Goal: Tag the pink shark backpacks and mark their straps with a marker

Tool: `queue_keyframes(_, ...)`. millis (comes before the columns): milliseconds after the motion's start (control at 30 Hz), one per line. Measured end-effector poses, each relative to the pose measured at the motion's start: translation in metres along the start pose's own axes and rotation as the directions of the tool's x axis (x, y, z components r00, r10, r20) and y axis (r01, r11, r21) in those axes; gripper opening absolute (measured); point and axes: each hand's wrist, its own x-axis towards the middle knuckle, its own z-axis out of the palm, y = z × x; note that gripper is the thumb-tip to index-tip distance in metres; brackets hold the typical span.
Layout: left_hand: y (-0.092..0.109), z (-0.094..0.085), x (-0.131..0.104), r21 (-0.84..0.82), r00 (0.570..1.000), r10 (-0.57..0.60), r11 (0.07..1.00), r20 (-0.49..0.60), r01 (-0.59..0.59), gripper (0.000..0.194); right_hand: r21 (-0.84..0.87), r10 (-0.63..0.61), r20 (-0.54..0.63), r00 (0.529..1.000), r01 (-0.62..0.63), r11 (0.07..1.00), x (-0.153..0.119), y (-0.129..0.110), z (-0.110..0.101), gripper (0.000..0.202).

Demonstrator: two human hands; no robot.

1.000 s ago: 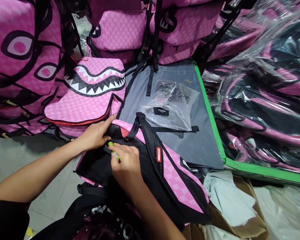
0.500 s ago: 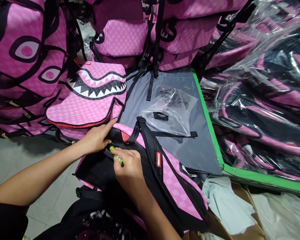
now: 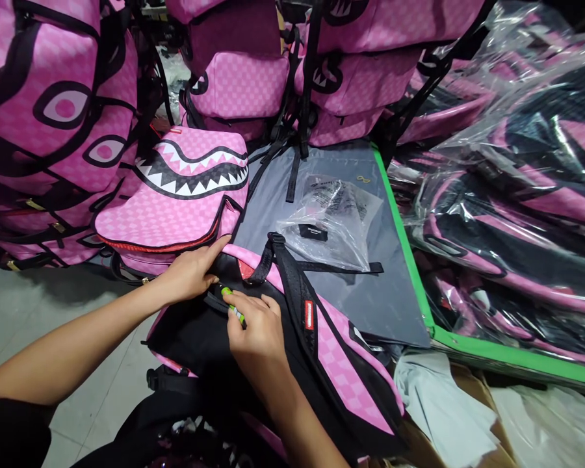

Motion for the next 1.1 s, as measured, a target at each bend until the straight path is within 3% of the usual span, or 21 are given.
queue_keyframes(167,0.0,0.002,0.0,0.025,1.0,-0.023,0.999,-0.01,0.023,0.087,0.054,-0.015,0.065,0.998,0.012,0.998,-0.003,0.0,-0.001,0.03)
queue_keyframes(300,0.001,0.001,0.0,0.016,1.0,-0.009,1.0,-0.004,0.01,0.087,-0.007,0.011,-0.004,1.0,-0.011,1.0,-0.001,0.0,0.004,0.031)
queue_keyframes(433,0.003,-0.001,-0.001,0.013,0.999,-0.045,0.999,0.003,0.045,0.087,0.11,0.039,0.126,0.991,-0.053,0.993,0.003,0.0,0.002,0.03)
queue_keyframes(600,0.0,0.0,-0.002,-0.01,1.0,-0.013,1.0,0.001,0.013,0.086,0.214,0.114,0.081,0.99,-0.129,0.968,-0.009,-0.005,-0.043,0.026)
queue_keyframes(700,-0.003,0.003,-0.001,-0.014,1.0,0.005,1.0,-0.015,-0.005,0.087,0.219,0.08,-0.143,0.987,-0.047,0.974,-0.012,-0.007,-0.085,0.017)
queue_keyframes(767,-0.004,0.005,-0.001,-0.024,1.0,0.004,1.0,-0.013,-0.004,0.087,0.16,-0.011,-0.419,0.908,0.085,0.983,-0.005,0.001,-0.11,0.01)
queue_keyframes(833,-0.004,0.005,-0.001,-0.04,1.0,0.0,0.999,-0.004,0.0,0.086,0.046,-0.087,-0.646,0.758,0.152,0.987,0.012,0.021,-0.129,0.015)
queue_keyframes(867,-0.004,0.005,-0.001,-0.046,1.0,-0.004,0.999,0.001,0.004,0.086,-0.036,-0.117,-0.705,0.699,0.129,0.991,0.023,0.034,-0.135,0.019)
queue_keyframes(900,-0.004,0.005,-0.001,-0.051,1.0,-0.007,0.999,0.007,0.008,0.086,-0.139,-0.138,-0.716,0.684,0.054,0.989,0.036,0.05,-0.139,0.023)
queue_keyframes(933,-0.004,0.005,-0.001,-0.057,1.0,-0.012,0.998,0.011,0.012,0.087,-0.265,-0.166,-0.669,0.724,-0.024,0.964,0.049,0.065,-0.14,0.023)
queue_keyframes(967,-0.004,0.006,-0.001,-0.064,1.0,-0.016,0.998,0.012,0.017,0.087,-0.412,-0.174,-0.559,0.811,-0.089,0.907,0.063,0.08,-0.139,0.019)
queue_keyframes(1000,-0.003,0.006,-0.001,-0.071,1.0,-0.021,0.997,0.012,0.022,0.087,-0.558,-0.119,-0.391,0.913,-0.132,0.819,0.076,0.094,-0.136,0.016)
queue_keyframes(1033,-0.003,0.007,0.0,-0.08,1.0,-0.024,0.996,0.009,0.025,0.087,-0.694,-0.014,-0.24,0.971,-0.161,0.702,0.089,0.106,-0.132,0.017)
queue_keyframes(1100,-0.002,0.009,0.0,-0.096,0.999,-0.034,0.995,0.002,0.034,0.088,-0.87,0.223,-0.051,0.974,-0.153,0.469,0.112,0.125,-0.121,0.027)
